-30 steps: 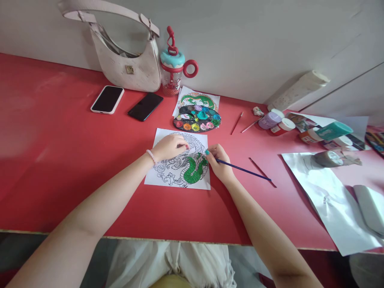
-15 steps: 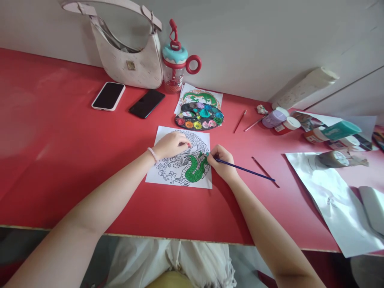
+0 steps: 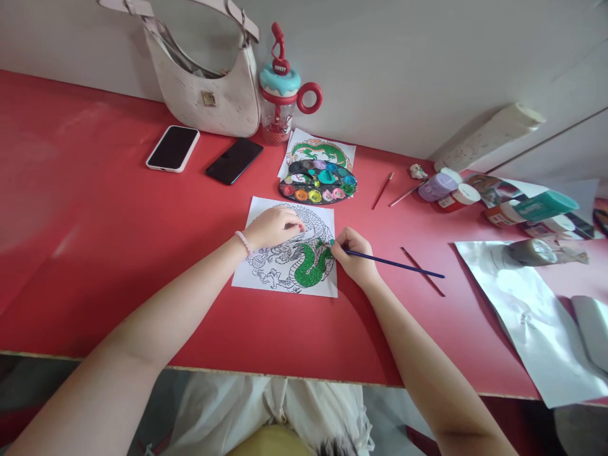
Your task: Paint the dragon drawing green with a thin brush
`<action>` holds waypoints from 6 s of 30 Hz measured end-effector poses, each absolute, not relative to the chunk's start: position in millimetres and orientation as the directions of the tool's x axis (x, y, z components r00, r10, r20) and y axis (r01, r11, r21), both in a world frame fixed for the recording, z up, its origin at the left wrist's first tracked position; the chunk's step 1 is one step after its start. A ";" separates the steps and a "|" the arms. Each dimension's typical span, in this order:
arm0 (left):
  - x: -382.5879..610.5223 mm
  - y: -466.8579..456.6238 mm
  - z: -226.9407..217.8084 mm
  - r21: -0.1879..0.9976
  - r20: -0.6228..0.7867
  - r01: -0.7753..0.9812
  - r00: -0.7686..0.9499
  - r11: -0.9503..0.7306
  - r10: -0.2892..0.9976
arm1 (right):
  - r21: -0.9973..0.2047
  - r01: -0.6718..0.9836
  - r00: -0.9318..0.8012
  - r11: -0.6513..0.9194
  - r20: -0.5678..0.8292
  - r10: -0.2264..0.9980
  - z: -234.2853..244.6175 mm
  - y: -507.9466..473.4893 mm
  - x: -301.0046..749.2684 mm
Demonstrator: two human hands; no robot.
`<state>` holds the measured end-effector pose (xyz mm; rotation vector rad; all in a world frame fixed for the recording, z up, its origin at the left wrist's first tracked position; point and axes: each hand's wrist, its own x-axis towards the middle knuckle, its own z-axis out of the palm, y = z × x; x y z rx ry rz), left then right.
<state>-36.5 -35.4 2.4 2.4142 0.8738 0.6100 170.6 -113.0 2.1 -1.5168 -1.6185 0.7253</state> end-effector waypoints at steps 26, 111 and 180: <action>-35.8 -34.7 0.5 0.575 0.244 0.469 0.684 -0.671 0.688 | -0.887 0.456 0.082 0.073 0.124 0.989 5.2 -109.5 161.5; -33.8 -44.3 11.5 0.608 0.208 0.500 0.649 -0.617 0.731 | -0.999 0.045 0.103 0.011 0.016 0.995 -3.3 -94.2 168.3; -35.1 -45.6 7.7 0.539 0.252 0.520 0.651 -0.663 0.716 | -0.907 0.369 0.059 0.200 0.238 0.970 -8.8 -92.8 163.9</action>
